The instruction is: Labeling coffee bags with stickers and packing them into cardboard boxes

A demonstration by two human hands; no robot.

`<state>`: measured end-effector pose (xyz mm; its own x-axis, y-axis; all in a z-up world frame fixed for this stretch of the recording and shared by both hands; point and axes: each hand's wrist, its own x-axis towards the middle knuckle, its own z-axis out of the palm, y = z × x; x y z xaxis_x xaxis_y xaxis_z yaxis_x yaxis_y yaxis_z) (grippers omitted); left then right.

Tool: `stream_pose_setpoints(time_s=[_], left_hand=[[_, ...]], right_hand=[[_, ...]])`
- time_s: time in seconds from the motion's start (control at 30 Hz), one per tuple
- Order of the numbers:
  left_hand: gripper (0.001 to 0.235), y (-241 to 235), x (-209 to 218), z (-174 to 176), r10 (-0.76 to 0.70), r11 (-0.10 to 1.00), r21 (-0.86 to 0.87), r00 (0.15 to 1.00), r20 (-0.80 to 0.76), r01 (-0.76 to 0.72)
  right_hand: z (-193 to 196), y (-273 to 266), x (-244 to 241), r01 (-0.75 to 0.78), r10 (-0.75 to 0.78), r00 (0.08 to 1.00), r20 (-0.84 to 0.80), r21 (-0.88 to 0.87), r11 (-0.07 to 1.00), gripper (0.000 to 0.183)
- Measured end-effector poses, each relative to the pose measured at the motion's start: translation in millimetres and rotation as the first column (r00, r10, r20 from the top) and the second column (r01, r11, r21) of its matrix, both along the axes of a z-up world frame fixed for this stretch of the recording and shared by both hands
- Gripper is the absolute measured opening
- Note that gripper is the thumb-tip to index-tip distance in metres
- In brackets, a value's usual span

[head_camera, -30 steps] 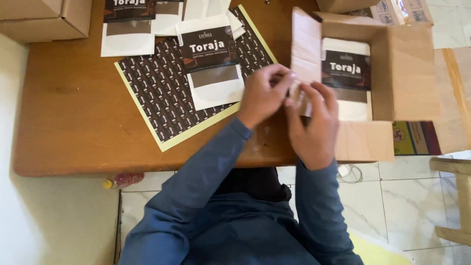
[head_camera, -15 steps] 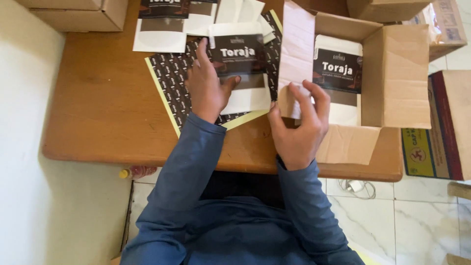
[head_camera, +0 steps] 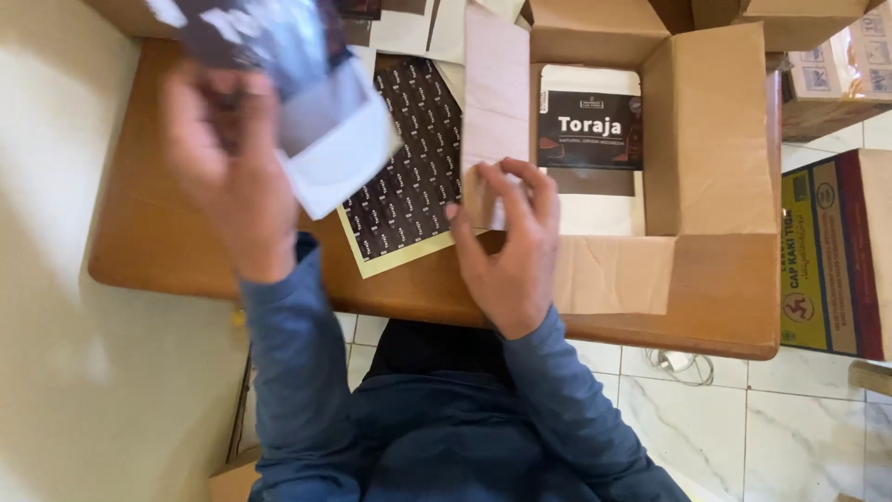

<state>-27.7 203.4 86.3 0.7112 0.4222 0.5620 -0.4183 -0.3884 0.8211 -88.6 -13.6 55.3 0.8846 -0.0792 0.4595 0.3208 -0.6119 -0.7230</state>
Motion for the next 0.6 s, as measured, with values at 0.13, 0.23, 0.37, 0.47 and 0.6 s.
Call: stream_pose_setpoints(time_s=[0.13,0.23,0.37,0.47,0.6], left_hand=[[0.016,-3.4,-18.8,36.0,-0.035,0.999,-0.028,0.994,0.102,0.038],[0.019,-16.8,-23.7,49.8,-0.045,0.998,-0.041,0.991,0.125,0.050],[0.013,-44.6,-14.3,48.5,-0.208,0.968,-0.129,0.976,0.058,0.214],[0.016,-68.0,-5.5,47.4,-0.365,0.924,-0.136,0.930,-0.040,0.357],[0.036,-94.5,12.5,33.4,-0.622,0.783,-0.178,0.759,-0.193,0.597]], right_hand=[[0.1,15.7,-7.9,-0.077,0.075,0.996,-0.042,-0.070,0.995,0.035],[9.6,17.9,-22.3,-0.159,0.122,0.981,-0.149,-0.270,0.950,0.047],[43.5,-10.4,-42.4,-0.281,0.255,0.959,-0.121,-0.322,0.904,0.047],[75.5,-54.1,-45.5,-0.297,0.274,0.955,-0.116,-0.305,0.905,0.044],[100.4,-106.6,-30.2,-0.192,0.190,0.981,-0.039,-0.307,0.932,0.048]])
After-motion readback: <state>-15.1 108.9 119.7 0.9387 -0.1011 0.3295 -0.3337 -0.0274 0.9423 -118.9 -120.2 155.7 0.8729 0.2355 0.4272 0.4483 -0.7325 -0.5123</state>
